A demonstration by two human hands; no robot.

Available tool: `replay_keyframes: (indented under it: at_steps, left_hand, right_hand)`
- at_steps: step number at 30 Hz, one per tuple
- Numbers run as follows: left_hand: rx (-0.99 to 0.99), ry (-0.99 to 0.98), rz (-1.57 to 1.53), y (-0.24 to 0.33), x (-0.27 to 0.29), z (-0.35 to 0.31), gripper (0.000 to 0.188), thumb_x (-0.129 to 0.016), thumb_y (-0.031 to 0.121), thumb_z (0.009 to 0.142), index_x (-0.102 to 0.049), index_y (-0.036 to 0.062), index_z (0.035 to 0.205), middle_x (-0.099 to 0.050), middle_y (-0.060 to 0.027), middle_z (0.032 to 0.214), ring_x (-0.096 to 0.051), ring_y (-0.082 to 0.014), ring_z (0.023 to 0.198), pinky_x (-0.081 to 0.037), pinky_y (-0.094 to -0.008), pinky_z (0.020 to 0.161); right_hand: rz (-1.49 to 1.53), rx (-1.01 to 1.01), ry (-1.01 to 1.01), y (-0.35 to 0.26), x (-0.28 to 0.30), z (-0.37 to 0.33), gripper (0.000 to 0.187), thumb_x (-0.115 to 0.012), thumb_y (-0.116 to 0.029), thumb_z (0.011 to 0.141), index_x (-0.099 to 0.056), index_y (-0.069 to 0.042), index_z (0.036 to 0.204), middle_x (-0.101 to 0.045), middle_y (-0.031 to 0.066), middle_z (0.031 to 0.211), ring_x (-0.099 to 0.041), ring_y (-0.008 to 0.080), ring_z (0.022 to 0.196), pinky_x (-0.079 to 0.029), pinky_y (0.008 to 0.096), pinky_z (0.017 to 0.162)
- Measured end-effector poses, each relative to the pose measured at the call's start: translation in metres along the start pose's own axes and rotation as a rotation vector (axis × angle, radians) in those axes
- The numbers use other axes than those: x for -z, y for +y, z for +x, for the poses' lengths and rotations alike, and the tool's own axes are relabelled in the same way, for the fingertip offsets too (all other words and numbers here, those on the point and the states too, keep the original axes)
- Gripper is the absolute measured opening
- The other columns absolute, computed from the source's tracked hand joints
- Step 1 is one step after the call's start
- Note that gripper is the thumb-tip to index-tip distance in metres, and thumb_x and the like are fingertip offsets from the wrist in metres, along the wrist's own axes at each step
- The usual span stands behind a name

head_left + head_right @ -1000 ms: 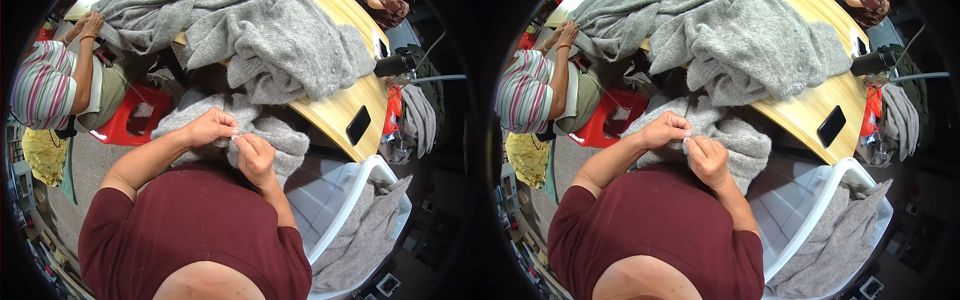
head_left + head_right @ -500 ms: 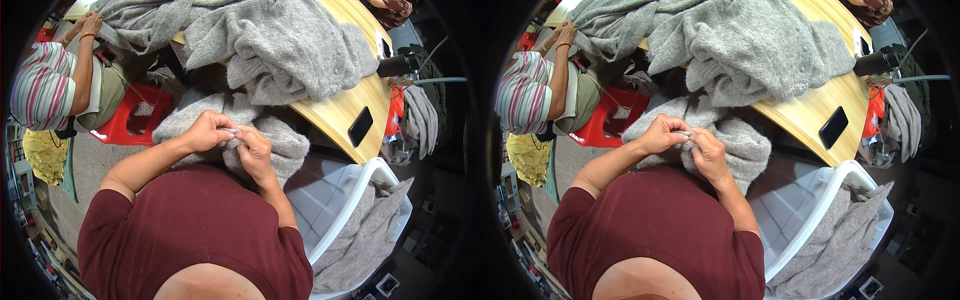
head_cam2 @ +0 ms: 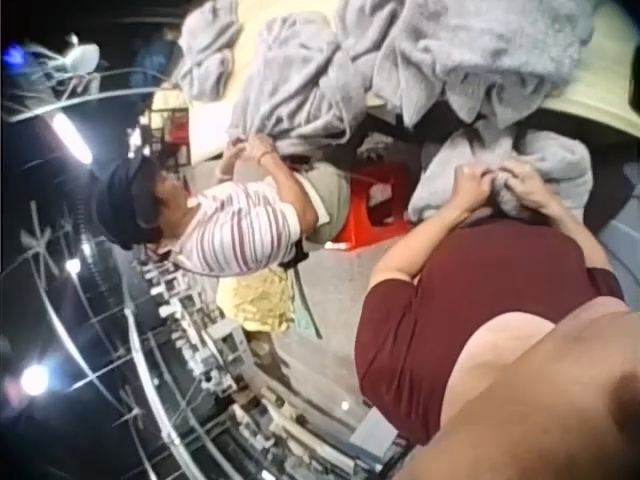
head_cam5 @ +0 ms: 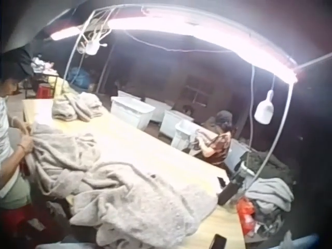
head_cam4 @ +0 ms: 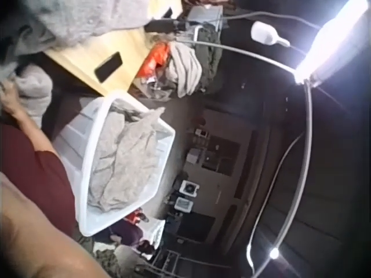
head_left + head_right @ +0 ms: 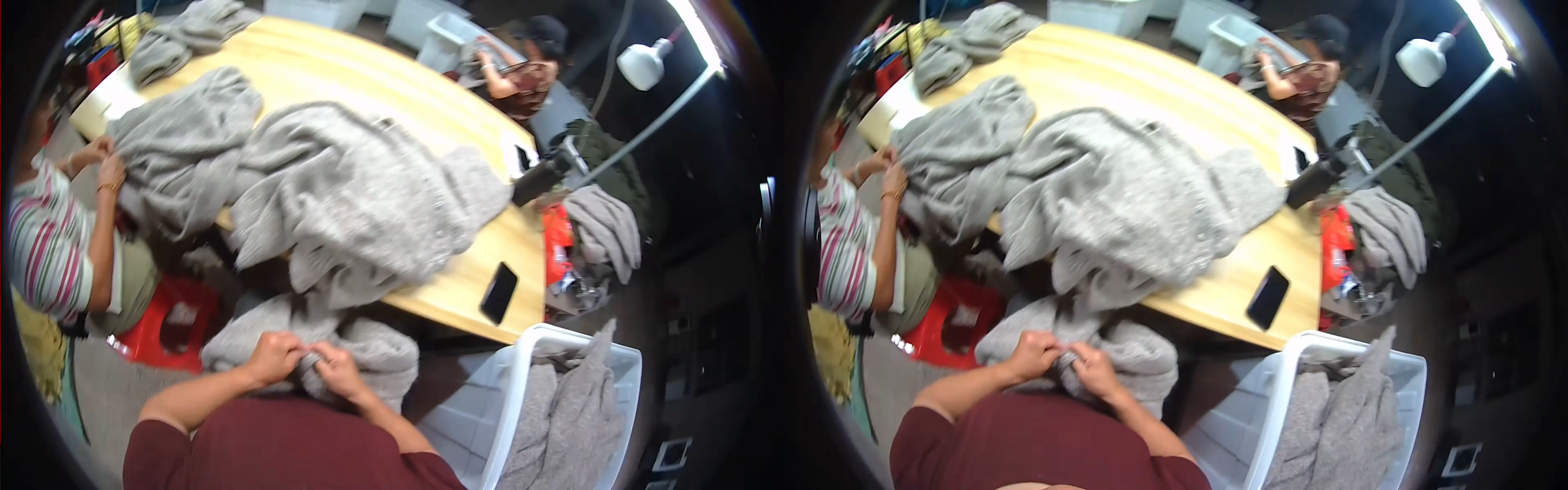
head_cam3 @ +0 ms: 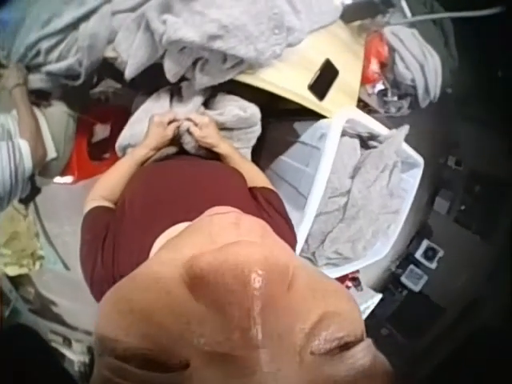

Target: Inspect and remove loose threads or lint from knitted garments.

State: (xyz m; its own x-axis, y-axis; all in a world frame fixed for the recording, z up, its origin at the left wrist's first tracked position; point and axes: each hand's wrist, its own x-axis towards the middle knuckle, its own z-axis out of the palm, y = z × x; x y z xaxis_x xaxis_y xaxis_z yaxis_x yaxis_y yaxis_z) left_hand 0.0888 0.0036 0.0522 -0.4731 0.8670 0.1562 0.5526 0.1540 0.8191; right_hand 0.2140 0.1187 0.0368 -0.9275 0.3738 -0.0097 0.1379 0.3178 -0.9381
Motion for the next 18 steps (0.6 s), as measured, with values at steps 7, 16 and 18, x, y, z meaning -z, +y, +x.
replay_keyframes:
  at_steps: [7, 16, 18]
  left_hand:
    - [0.009, -0.006, -0.093, 0.004, -0.006, 0.013, 0.003, -0.060, 0.003, 0.067, -0.062, 0.0023, 0.070, -0.058, -0.0149, 0.068, -0.058, -0.0302, 0.064, -0.046, -0.0359, 0.056]
    - [-0.205, 0.112, 0.129, -0.002, -0.019, 0.018, 0.004, -0.057, 0.002, 0.068, -0.054, 0.0044, 0.066, -0.055, -0.0120, 0.065, -0.056, -0.0290, 0.058, -0.045, -0.0362, 0.050]
    - [-0.256, 0.134, 0.163, -0.003, -0.024, 0.012, 0.005, -0.056, 0.001, 0.068, -0.053, 0.0049, 0.066, -0.054, -0.0112, 0.064, -0.056, -0.0283, 0.057, -0.045, -0.0358, 0.048]
  right_hand:
    - [-0.064, -0.084, 0.075, 0.010, -0.001, -0.002, 0.021, -0.049, -0.003, 0.073, -0.057, -0.002, 0.092, -0.057, 0.0165, 0.073, -0.059, 0.0256, 0.067, -0.045, 0.0318, 0.061]
    - [0.021, -0.138, 0.221, 0.022, -0.008, 0.004, 0.016, -0.050, -0.003, 0.071, -0.057, -0.001, 0.085, -0.054, 0.0183, 0.066, -0.058, 0.0232, 0.059, -0.044, 0.0317, 0.056]
    - [0.090, -0.167, 0.232, 0.022, -0.012, -0.002, 0.016, -0.050, -0.004, 0.070, -0.058, -0.001, 0.084, -0.053, 0.0186, 0.065, -0.057, 0.0224, 0.058, -0.044, 0.0318, 0.056]
